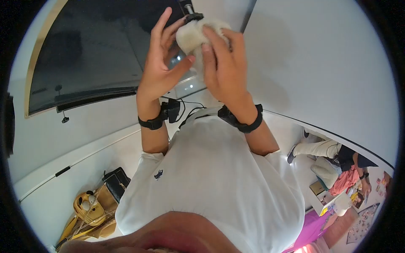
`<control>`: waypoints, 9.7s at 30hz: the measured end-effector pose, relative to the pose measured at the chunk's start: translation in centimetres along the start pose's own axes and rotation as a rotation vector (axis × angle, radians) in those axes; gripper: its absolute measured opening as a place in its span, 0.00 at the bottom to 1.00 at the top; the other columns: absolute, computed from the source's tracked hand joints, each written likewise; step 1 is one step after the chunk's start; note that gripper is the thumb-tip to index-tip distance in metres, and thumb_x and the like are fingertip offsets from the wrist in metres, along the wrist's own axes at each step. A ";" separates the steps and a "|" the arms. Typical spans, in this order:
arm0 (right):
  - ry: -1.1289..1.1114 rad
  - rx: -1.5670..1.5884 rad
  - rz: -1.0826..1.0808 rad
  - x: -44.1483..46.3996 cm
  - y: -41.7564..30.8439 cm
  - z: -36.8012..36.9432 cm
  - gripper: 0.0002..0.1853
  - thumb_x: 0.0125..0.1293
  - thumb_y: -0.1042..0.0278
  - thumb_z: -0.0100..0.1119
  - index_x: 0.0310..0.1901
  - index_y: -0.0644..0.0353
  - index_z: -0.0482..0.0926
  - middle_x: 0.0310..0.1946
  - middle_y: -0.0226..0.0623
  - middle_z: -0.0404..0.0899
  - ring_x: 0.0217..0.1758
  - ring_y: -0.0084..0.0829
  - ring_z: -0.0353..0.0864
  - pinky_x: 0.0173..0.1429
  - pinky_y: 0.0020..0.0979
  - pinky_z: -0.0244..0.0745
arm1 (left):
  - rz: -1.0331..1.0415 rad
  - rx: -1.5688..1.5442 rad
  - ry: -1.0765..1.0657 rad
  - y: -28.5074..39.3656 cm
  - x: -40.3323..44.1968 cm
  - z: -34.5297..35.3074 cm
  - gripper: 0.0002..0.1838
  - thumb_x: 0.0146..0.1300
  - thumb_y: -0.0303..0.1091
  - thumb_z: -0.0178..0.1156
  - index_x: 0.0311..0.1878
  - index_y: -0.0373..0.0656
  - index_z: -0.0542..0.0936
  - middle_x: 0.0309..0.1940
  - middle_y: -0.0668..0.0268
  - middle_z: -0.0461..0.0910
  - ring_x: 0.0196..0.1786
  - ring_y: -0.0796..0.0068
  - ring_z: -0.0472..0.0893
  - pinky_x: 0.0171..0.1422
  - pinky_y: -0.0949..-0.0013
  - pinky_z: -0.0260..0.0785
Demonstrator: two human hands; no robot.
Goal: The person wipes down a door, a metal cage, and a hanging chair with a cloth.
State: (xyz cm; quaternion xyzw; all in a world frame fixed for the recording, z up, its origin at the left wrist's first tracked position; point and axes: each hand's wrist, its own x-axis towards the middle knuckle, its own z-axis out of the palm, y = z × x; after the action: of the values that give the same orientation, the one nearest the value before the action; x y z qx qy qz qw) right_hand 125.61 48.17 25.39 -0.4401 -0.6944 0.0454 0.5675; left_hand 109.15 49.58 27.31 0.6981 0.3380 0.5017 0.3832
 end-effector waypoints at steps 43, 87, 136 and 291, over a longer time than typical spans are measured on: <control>-0.735 0.826 -0.245 -0.6 -24.7 26.8 0.18 0.68 0.68 0.61 0.57 0.64 0.81 0.47 0.43 0.81 0.42 0.36 0.84 0.47 0.33 0.78 | -0.166 0.451 1.156 4.5 -21.7 -27.5 0.17 0.66 0.42 0.68 0.46 0.37 0.81 0.36 0.62 0.85 0.39 0.78 0.81 0.44 0.69 0.75; -0.638 0.898 -0.238 -1.9 -25.0 26.5 0.22 0.69 0.79 0.47 0.63 0.65 0.76 0.53 0.50 0.78 0.57 0.49 0.79 0.60 0.37 0.73 | -0.119 0.006 1.185 2.3 -20.7 -28.2 0.11 0.62 0.28 0.64 0.45 0.31 0.83 0.39 0.64 0.84 0.40 0.75 0.83 0.45 0.71 0.75; -0.820 0.915 -0.244 -5.5 -20.7 24.9 0.28 0.72 0.74 0.52 0.73 0.56 0.66 0.56 0.45 0.80 0.52 0.34 0.81 0.56 0.34 0.77 | 0.016 0.374 1.374 2.7 -22.9 -21.0 0.18 0.69 0.33 0.61 0.58 0.37 0.73 0.45 0.60 0.81 0.46 0.70 0.80 0.51 0.66 0.75; -0.868 0.572 0.022 -65.4 -46.5 -6.8 0.13 0.68 0.69 0.55 0.47 0.70 0.80 0.38 0.43 0.85 0.42 0.39 0.83 0.52 0.32 0.74 | -0.801 0.384 0.557 30.8 -99.0 5.7 0.19 0.54 0.36 0.70 0.49 0.45 0.80 0.44 0.55 0.81 0.52 0.49 0.79 0.57 0.55 0.73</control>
State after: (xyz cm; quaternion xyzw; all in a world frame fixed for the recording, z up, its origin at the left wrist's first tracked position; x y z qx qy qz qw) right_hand 103.15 -26.46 5.01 -0.2155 -0.8210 0.4177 0.3242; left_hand 90.78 -51.07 9.37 0.4117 0.7535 0.4114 0.3057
